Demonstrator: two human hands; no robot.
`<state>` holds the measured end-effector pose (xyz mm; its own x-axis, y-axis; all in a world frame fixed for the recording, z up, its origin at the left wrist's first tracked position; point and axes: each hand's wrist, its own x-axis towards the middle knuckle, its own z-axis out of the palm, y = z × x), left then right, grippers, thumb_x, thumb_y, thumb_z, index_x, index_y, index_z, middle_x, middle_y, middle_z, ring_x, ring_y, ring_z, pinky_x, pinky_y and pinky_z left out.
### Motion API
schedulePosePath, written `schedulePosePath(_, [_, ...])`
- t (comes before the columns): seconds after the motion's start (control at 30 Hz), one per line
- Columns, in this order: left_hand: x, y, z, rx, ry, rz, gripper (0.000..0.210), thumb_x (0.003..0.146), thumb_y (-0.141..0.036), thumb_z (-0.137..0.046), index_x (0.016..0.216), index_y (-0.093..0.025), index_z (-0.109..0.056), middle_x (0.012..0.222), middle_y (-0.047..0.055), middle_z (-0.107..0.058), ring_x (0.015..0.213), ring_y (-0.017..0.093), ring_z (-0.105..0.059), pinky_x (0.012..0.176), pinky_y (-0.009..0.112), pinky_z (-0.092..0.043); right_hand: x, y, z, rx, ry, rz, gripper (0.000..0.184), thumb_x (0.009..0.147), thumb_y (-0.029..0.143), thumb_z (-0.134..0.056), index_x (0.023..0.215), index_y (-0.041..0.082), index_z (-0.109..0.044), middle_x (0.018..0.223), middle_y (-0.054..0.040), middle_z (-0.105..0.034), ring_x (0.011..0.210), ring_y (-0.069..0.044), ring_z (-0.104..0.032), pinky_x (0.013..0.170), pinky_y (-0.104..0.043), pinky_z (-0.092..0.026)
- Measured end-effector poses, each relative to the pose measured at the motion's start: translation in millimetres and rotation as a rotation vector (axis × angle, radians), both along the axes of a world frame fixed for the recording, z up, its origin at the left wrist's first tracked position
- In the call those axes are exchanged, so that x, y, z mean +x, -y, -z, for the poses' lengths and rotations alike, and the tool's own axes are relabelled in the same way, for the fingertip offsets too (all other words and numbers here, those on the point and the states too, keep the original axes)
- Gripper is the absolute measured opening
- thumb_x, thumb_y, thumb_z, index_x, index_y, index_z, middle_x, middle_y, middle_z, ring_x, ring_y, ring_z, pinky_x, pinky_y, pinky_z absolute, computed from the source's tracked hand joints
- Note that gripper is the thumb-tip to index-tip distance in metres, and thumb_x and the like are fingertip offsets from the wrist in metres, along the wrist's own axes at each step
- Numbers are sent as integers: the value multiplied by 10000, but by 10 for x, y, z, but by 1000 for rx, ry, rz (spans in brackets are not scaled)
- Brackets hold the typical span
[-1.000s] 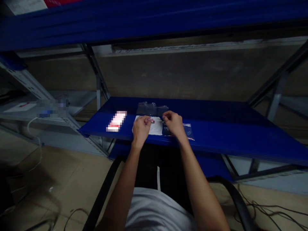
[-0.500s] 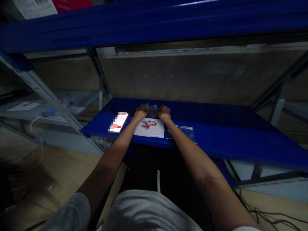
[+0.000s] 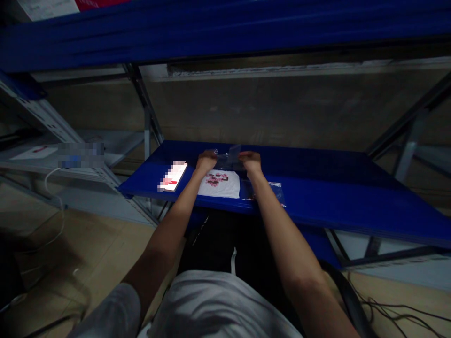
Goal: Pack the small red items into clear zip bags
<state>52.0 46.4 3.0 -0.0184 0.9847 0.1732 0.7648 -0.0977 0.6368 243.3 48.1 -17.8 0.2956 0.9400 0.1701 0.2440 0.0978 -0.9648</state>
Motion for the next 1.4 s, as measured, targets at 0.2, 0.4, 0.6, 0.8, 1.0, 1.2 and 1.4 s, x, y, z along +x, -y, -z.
schedulePosePath(0.2, [311, 549, -46, 114, 412, -12, 357, 1002, -463, -577, 896, -175, -758, 953, 127, -792, 989, 266, -744, 893, 341, -545, -14, 747, -61, 42, -428, 38, 315, 640, 344, -775, 913, 198, -717, 822, -35, -720, 669, -149, -612, 518, -231, -401])
schedulePosePath(0.4, [322, 1121, 68, -117, 920, 229, 188, 864, -304, -757, 991, -171, -715, 856, 56, -765, 731, 158, -701, 648, 230, -485, -101, 1373, -181, 28, -479, -123, 363, 597, 349, -878, 888, 209, -714, 755, -12, -681, 625, -128, -558, 512, -232, -381])
schedulePosePath(0.6, [15, 1359, 109, -162, 918, 287, 250, 822, -274, -768, 1043, -164, -725, 759, 36, -734, 661, 125, -648, 582, 198, -405, -70, 1532, -283, -1, -352, -268, 691, 625, 349, -889, 1260, 285, -623, 979, -25, -751, 731, -165, -624, 538, -244, -427])
schedulePosePath(0.8, [-90, 1373, 192, -212, 938, 363, 316, 855, -340, -764, 1106, -152, -723, 831, 54, -734, 731, 139, -697, 606, 198, -475, -30, 1486, -193, 82, -163, -273, 346, 721, 431, -816, 977, 230, -699, 776, -26, -704, 639, -172, -602, 500, -264, -411])
schedulePosePath(1.0, [-165, 1423, 134, -236, 968, 378, 486, 755, -273, -868, 1193, -165, -688, 885, 48, -750, 782, 181, -757, 706, 261, -595, 40, 1415, -93, 95, -106, -209, 357, 700, 498, -829, 843, 208, -678, 707, -30, -678, 610, -175, -596, 506, -274, -436])
schedulePosePath(1.2, [-259, 1447, 101, -190, 875, 288, 386, 794, -180, -788, 1164, -151, -683, 811, 35, -743, 725, 173, -762, 660, 244, -589, 21, 1447, -122, 70, -44, -236, 401, 718, 565, -832, 782, 201, -675, 659, -40, -683, 559, -162, -564, 513, -278, -390])
schedulePosePath(1.4, [-556, 1506, -51, 59, 569, -15, 176, 902, -201, -656, 1063, -187, -726, 906, 61, -750, 797, 179, -737, 725, 285, -589, 8, 1475, -182, 93, -40, -165, 367, 782, 554, -778, 742, 216, -639, 639, -30, -661, 561, -162, -556, 514, -278, -382])
